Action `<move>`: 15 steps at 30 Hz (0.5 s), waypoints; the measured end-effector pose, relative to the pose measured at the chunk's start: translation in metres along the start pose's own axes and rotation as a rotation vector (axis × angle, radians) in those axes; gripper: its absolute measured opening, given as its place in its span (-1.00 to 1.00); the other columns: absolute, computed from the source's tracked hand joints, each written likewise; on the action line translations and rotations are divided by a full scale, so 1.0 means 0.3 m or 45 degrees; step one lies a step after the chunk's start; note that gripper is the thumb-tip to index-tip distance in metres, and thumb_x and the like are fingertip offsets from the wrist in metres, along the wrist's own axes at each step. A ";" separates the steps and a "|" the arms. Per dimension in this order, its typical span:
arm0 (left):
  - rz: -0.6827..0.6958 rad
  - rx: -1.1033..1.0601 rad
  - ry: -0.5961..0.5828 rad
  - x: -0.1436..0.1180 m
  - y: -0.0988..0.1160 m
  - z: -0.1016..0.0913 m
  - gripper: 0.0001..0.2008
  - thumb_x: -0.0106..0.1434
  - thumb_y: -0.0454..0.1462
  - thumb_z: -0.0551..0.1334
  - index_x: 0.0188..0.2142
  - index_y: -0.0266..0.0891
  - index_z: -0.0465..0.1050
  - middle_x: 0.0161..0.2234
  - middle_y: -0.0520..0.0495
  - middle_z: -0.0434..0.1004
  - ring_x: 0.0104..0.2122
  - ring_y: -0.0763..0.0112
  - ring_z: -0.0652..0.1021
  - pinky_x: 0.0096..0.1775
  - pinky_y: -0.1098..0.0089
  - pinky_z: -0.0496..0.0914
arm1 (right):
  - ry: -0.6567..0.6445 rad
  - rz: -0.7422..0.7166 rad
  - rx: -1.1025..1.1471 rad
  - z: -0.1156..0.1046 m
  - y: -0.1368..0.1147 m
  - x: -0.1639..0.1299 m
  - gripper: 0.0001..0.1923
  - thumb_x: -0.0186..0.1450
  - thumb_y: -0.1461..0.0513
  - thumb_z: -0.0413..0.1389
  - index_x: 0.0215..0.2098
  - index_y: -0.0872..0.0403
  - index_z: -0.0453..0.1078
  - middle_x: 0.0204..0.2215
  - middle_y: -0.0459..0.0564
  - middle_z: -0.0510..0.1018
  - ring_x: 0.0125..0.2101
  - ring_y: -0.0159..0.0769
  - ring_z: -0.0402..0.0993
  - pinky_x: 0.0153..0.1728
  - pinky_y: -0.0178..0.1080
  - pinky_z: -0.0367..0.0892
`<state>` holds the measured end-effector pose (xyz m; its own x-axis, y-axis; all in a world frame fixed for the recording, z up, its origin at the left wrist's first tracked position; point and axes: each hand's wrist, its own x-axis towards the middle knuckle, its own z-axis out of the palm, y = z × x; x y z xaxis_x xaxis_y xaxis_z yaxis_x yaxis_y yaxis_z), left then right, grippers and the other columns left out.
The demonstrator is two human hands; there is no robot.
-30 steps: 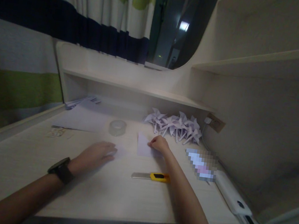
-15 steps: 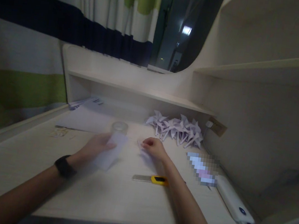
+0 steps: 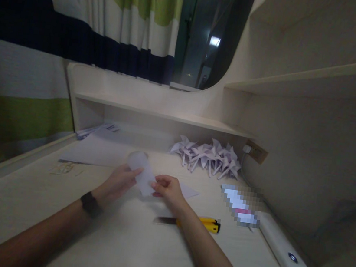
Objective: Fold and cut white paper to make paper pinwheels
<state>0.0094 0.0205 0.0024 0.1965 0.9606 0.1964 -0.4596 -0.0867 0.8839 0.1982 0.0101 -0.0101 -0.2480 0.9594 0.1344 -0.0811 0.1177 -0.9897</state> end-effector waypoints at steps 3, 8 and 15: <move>-0.015 0.034 -0.074 0.008 -0.005 -0.032 -0.62 0.12 -0.17 0.37 -0.11 -0.30 0.45 -0.09 -0.23 0.53 -0.09 0.20 0.53 -0.02 0.20 0.39 | 0.045 0.010 -0.055 -0.038 0.016 0.011 -0.64 0.03 0.03 0.30 -0.41 0.14 0.42 -0.49 -0.05 0.54 -0.53 -0.36 0.45 -0.48 -0.31 0.35; 0.064 0.549 -0.106 0.032 0.045 -0.141 -0.54 0.09 -0.14 0.36 -0.04 -0.23 0.41 -0.01 -0.20 0.47 -0.09 0.20 0.52 -0.06 0.14 0.42 | 0.087 -0.305 -0.987 -0.106 -0.035 -0.006 -0.82 0.28 0.16 0.08 -0.33 0.09 0.45 -0.43 -0.02 0.58 -0.43 -0.31 0.49 -0.37 -0.31 0.29; 0.491 1.573 -0.228 0.027 0.046 -0.178 -0.76 0.16 -0.18 0.30 -0.19 -0.20 0.54 -0.13 -0.13 0.57 -0.07 0.19 0.50 0.02 0.17 0.32 | -0.082 -0.518 -1.697 -0.078 -0.068 -0.048 -0.78 0.32 0.29 -0.01 -0.22 0.05 0.49 -0.27 0.01 0.62 -0.25 -0.28 0.51 -0.22 -0.34 0.23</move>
<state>-0.0416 0.0411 -0.0065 0.3876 0.7798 0.4916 0.5632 -0.6225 0.5434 0.2259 0.0000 0.0070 -0.4757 0.7903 0.3862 0.8028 0.5695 -0.1765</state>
